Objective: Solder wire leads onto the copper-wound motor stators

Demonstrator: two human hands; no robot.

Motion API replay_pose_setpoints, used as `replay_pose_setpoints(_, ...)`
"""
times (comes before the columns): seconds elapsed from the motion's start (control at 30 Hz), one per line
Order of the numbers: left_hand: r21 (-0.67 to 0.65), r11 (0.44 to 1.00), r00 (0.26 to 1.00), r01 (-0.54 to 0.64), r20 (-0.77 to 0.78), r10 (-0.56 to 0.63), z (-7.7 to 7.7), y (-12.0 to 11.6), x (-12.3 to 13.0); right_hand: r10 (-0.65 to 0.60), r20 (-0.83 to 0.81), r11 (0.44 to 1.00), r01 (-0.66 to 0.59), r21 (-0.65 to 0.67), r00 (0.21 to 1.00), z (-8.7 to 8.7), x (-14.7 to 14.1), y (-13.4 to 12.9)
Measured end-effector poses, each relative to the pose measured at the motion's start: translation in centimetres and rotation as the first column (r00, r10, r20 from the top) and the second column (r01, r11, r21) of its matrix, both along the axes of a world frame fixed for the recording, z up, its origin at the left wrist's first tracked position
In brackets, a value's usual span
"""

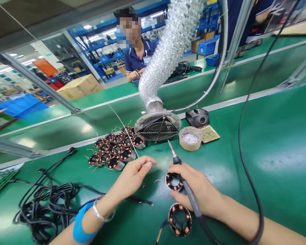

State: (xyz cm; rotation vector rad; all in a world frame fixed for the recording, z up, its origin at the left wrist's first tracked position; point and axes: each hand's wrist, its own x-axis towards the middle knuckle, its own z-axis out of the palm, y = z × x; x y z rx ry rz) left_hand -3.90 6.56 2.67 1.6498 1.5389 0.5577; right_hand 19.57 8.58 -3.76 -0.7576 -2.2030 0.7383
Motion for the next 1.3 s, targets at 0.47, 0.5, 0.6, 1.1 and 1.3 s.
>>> replay_pose_setpoints(0.47,-0.397,0.903,0.962,0.163,0.265,-0.057,0.1,2.4,1.1,-0.038,-0.055,0.993,0.031,-0.116,0.998,-0.3,0.5,-0.4)
replay_pose_setpoints(0.5,-0.479,0.869,0.93,0.123,0.361,0.068,-0.1,2.4,1.5,-0.045,-0.057,0.992,0.038,-0.123,0.997,-0.3,0.4,-0.5)
replay_pose_setpoints(0.6,-0.578,0.814,0.861,0.057,0.442,0.253,-0.1,1.9,2.0,-0.056,-0.065,0.99,0.047,-0.132,0.996,-0.4,0.3,-0.6)
replay_pose_setpoints(1.1,-0.163,0.981,0.983,0.109,-0.129,-0.13,2.4,-2.3,2.0,-0.053,-0.057,0.991,0.046,-0.126,0.997,-0.8,0.4,-0.8)
replay_pose_setpoints(1.3,-0.185,0.982,0.999,0.028,0.03,-0.023,1.8,-1.7,2.0,-0.066,-0.038,0.99,0.061,-0.127,0.997,-0.7,0.3,-0.8)
